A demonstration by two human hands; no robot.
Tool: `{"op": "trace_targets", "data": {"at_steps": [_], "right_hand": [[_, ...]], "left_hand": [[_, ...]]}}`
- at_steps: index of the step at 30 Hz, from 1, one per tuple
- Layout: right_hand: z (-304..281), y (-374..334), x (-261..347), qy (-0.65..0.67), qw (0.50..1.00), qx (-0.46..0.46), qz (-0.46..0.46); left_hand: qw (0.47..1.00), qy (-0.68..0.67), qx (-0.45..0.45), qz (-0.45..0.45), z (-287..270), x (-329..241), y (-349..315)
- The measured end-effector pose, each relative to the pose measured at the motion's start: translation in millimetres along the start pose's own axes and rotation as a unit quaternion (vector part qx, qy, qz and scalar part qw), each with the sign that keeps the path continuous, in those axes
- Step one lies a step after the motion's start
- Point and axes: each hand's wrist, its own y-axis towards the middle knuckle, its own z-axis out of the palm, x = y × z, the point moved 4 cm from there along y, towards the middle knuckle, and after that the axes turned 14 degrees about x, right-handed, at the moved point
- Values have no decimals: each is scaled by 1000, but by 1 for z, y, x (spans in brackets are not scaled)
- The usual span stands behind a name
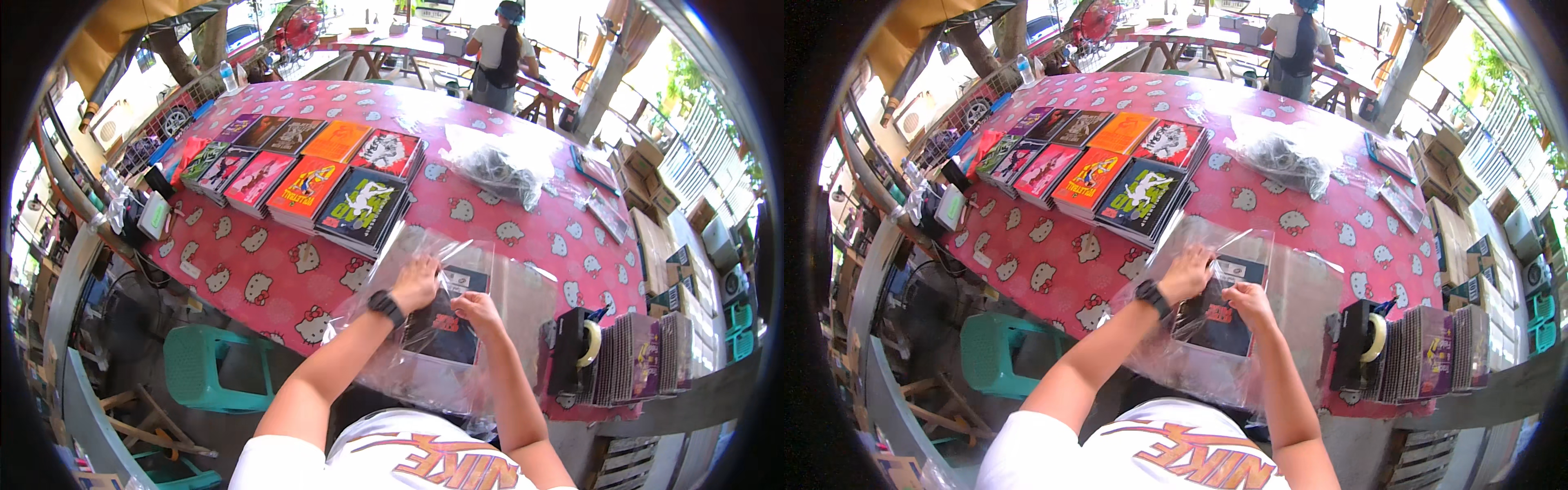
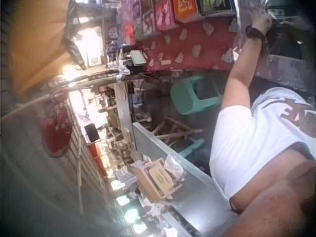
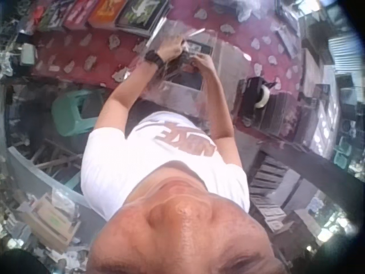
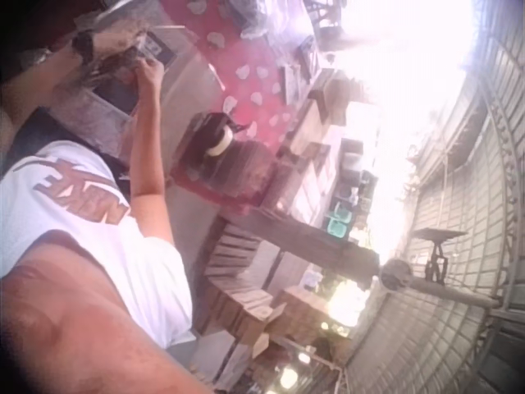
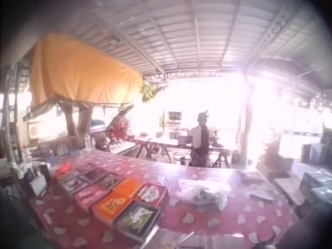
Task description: The person places stacks of notebooks into plastic bags, seals them using adhesive tape, and places the packaged notebooks onto a growing pile.
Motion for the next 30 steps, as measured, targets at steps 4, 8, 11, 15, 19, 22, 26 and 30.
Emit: {"op": "trace_targets", "data": {"at_steps": [4,8,11,15,19,22,26,30], "right_hand": [[47,15,11,-7,997,74,12],[-15,-4,-15,52,998,13,27],[5,-2,1,72,995,55,30],[2,3,-8,99,987,122,12],[5,-1,2,98,986,136,14],[1,-6,1,55,983,174,-6],[16,-26,13,-541,814,179,-114],[-3,-28,18,-578,816,-13,-23]], "left_hand": [[988,102,-99,-55,8,104,62],[961,-22,-272,41,-19,-12,41],[990,2,-138,24,24,-53,-86],[923,-321,90,189,25,-60,-146],[993,19,-86,73,-14,0,-86],[995,-1,-35,89,2,9,-79],[989,-52,-63,121,12,21,-69],[987,-95,17,126,25,27,-62]]}}
